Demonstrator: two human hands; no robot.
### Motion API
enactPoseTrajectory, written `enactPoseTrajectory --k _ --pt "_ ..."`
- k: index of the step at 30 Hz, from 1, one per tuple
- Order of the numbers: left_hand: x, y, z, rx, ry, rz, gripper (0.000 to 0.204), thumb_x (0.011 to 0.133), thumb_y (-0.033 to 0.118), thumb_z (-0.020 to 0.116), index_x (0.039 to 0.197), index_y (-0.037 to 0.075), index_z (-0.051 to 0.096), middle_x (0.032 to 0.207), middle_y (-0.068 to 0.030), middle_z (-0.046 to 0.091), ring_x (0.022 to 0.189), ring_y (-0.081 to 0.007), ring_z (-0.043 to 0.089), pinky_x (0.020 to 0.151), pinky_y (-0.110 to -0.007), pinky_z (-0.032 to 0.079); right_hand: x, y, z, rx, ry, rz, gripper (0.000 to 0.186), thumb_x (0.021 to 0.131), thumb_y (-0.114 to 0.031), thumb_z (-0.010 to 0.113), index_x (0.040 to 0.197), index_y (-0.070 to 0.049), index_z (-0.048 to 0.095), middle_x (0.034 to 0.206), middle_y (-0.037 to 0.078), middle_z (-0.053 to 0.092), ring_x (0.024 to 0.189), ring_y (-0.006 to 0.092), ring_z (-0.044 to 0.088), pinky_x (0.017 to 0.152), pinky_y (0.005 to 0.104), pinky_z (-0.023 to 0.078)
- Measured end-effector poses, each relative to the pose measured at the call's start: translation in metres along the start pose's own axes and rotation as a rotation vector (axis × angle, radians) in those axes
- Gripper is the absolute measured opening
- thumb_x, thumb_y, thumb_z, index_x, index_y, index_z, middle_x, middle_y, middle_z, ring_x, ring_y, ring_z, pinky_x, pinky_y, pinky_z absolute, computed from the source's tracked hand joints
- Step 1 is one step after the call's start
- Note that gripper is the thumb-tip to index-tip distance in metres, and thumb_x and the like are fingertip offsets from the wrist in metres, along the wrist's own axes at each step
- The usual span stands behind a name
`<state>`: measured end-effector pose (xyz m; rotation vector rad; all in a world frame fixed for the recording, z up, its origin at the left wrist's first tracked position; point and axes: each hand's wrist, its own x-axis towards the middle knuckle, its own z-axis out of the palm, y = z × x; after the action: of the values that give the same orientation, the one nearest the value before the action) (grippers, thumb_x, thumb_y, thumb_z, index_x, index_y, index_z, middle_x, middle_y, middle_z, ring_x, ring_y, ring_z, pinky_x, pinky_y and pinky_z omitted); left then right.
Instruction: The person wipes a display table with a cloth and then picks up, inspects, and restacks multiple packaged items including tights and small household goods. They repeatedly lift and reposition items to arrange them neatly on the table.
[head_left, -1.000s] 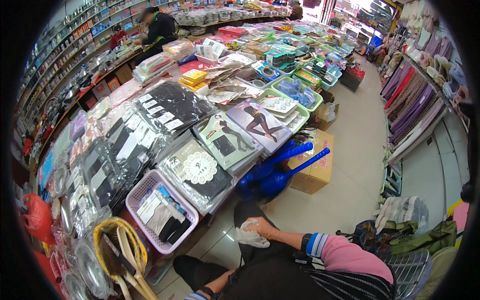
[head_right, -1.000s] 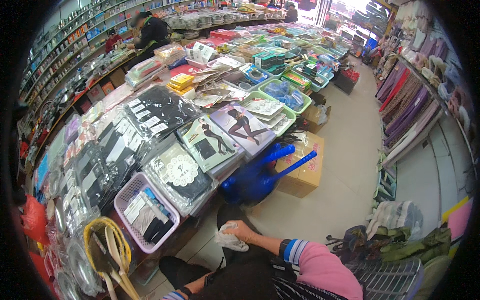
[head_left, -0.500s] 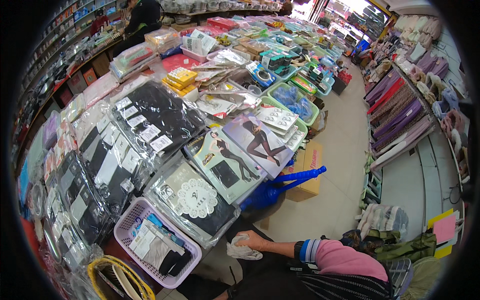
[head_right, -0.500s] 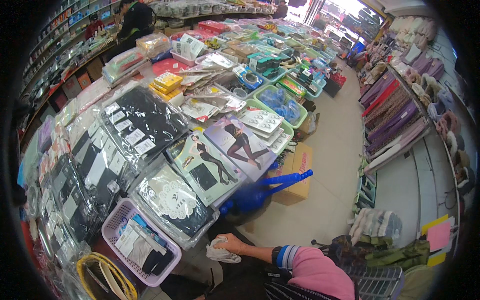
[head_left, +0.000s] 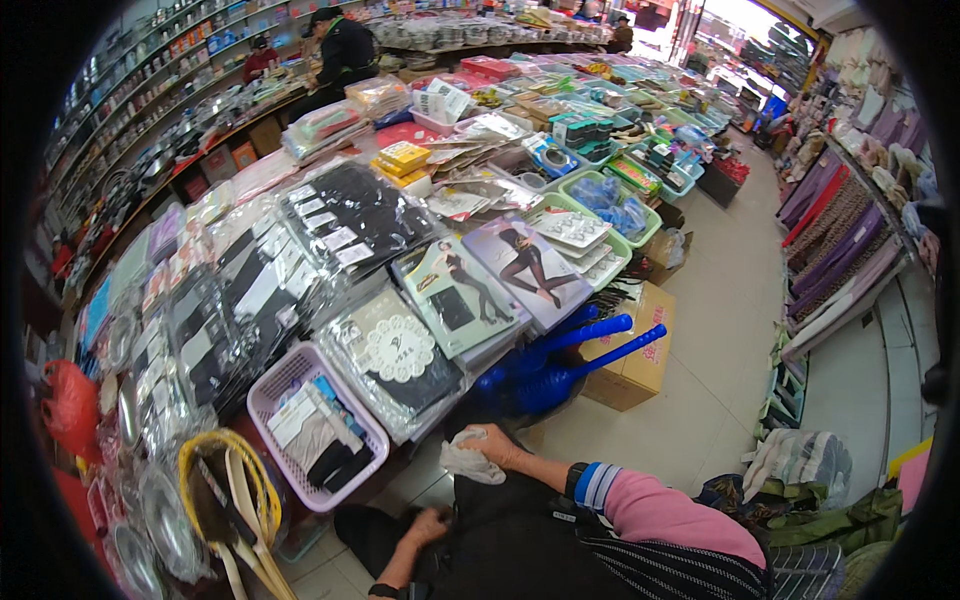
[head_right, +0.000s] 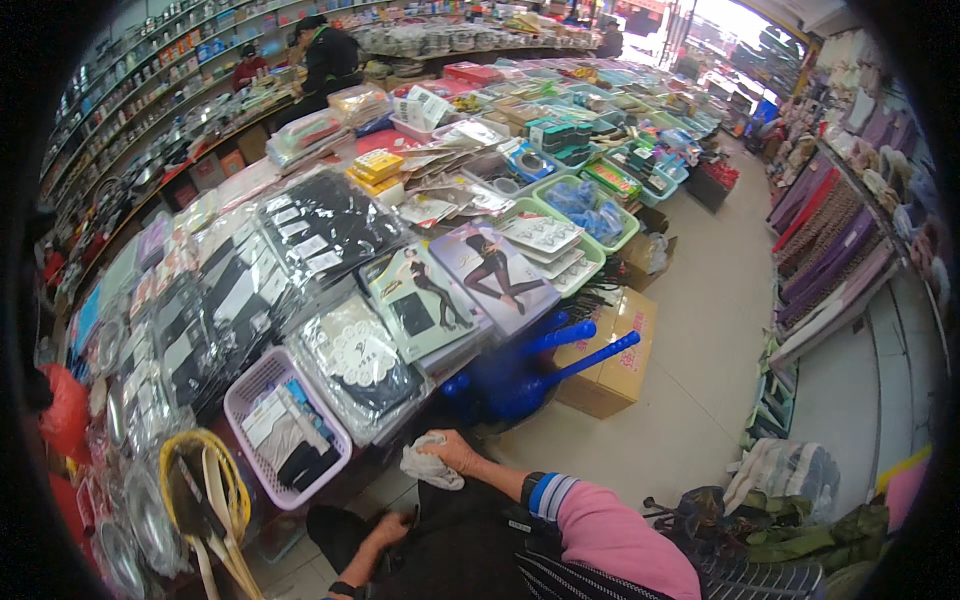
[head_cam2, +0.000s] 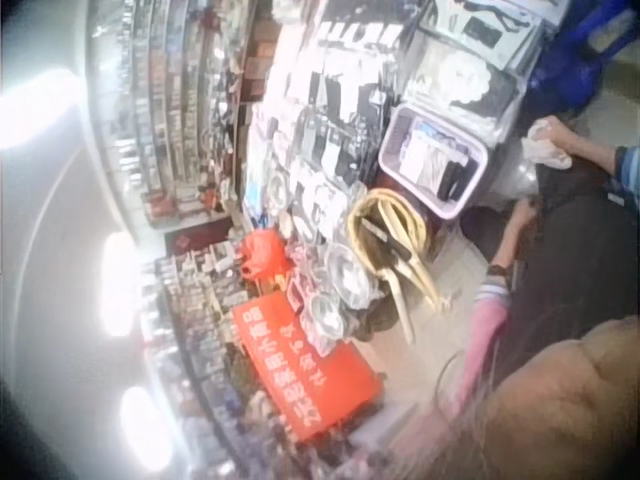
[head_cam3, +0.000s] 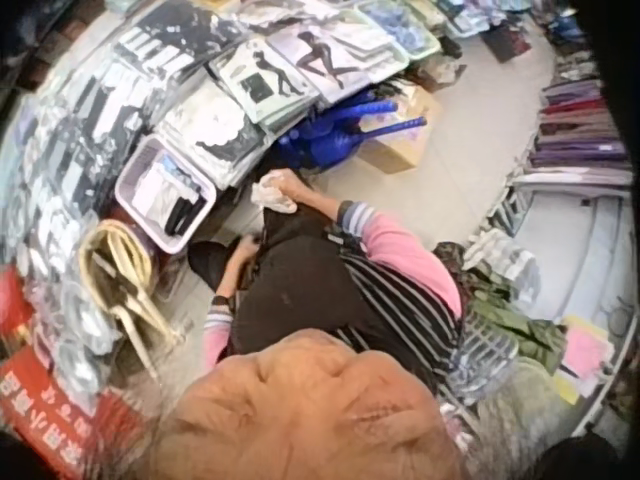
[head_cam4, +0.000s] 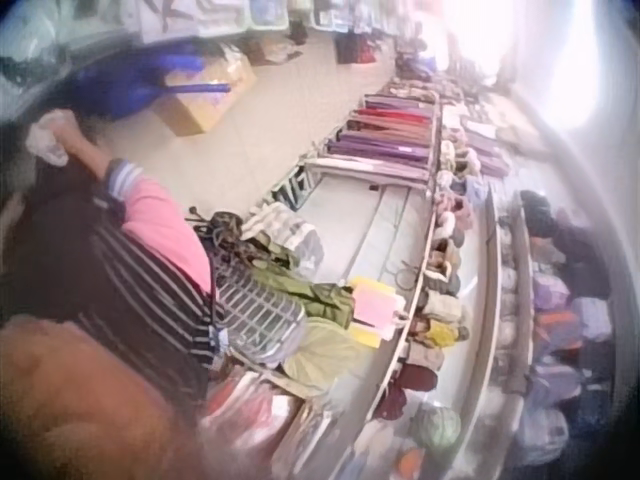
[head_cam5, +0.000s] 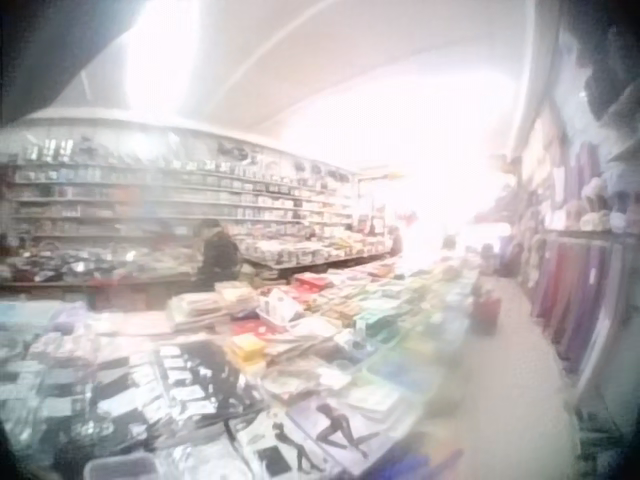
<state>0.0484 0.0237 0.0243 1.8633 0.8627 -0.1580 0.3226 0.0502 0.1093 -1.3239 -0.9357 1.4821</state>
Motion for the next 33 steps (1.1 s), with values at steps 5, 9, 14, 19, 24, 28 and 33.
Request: enactPoseTrajectory --k 5,9,14,19,24,28,33 --pt "-0.051 0.022 -0.045 -0.294 0.475 -0.083 0.026 0.08 0.012 0.065 0.103 0.0 0.066 0.093 -0.0153 0.07 0.088 -0.0251 0.068 0.08 -0.035 0.052 -0.009 0.001 0.006 -0.199 -0.019 -0.054 0.023 0.078 -0.018 0.067 0.092 0.001 0.068 0.081 0.007 0.066 0.076 0.0112 0.059 0.071 0.0289 0.047" --pt "-0.081 0.047 -0.062 -0.247 0.769 0.037 0.023 0.083 0.009 0.061 0.104 0.0 0.064 0.094 -0.0135 0.069 0.088 -0.0198 0.066 0.082 -0.032 0.051 -0.006 0.015 0.014 -0.217 -0.036 -0.025 0.019 0.076 -0.014 0.067 0.089 -0.001 0.07 0.079 0.008 0.067 0.073 0.0131 0.06 0.068 0.0304 0.049" --pt "-0.096 0.058 -0.076 -0.312 1.118 0.045 0.02 0.091 0.01 0.059 0.108 -0.002 0.061 0.094 -0.0058 0.064 0.088 -0.0111 0.059 0.081 -0.027 0.047 -0.005 0.019 0.02 -0.14 -0.125 -0.044 0.017 0.075 0.005 0.057 0.091 0.002 0.06 0.096 0.017 0.071 0.088 0.0208 0.068 0.079 0.0324 0.054" --pt "-0.094 0.042 -0.102 -0.349 1.458 -0.066 0.014 0.091 0.012 0.059 0.1 0.001 0.057 0.078 -0.0033 0.057 0.066 -0.0106 0.056 0.061 -0.026 0.047 -0.016 0.0 0.032 0.004 -0.106 0.069 0.042 0.076 -0.002 0.06 0.118 -0.001 0.063 0.099 0.01 0.069 0.087 0.0154 0.063 0.078 0.0268 0.049" --pt "-0.097 0.026 -0.098 -0.393 1.621 -0.194 0.015 0.09 0.012 0.059 0.1 0.001 0.054 0.074 -0.0072 0.057 0.061 -0.0165 0.055 0.059 -0.032 0.047 -0.009 -0.014 0.057 -0.145 -0.142 0.043 0.054 0.078 -0.005 0.062 0.132 -0.001 0.056 0.105 0.01 0.067 0.089 0.0142 0.06 0.08 0.0261 0.048" --pt "-0.099 0.026 -0.09 -0.913 1.636 -0.181 0.03 0.091 0.013 0.061 0.114 0.003 0.043 0.074 -0.0064 0.054 0.053 -0.0123 0.054 0.045 -0.027 0.048 0.017 -0.026 0.092 -0.158 -0.232 0.072 0.063 0.079 -0.009 0.065 0.139 0.001 0.047 0.108 0.011 0.065 0.091 0.0144 0.059 0.081 0.0268 0.047" --pt "-0.094 0.018 -0.11 -1.284 1.464 -0.169 0.043 0.091 0.019 0.063 0.121 0.001 0.038 0.093 -0.0134 0.058 0.062 -0.021 0.063 0.05 -0.035 0.058 0.034 -0.034 0.126 -0.189 -0.275 0.079 0.057 0.078 -0.013 0.066 0.131 0.0 0.05 0.112 0.013 0.062 0.099 0.02 0.058 0.087 0.0305 0.046"
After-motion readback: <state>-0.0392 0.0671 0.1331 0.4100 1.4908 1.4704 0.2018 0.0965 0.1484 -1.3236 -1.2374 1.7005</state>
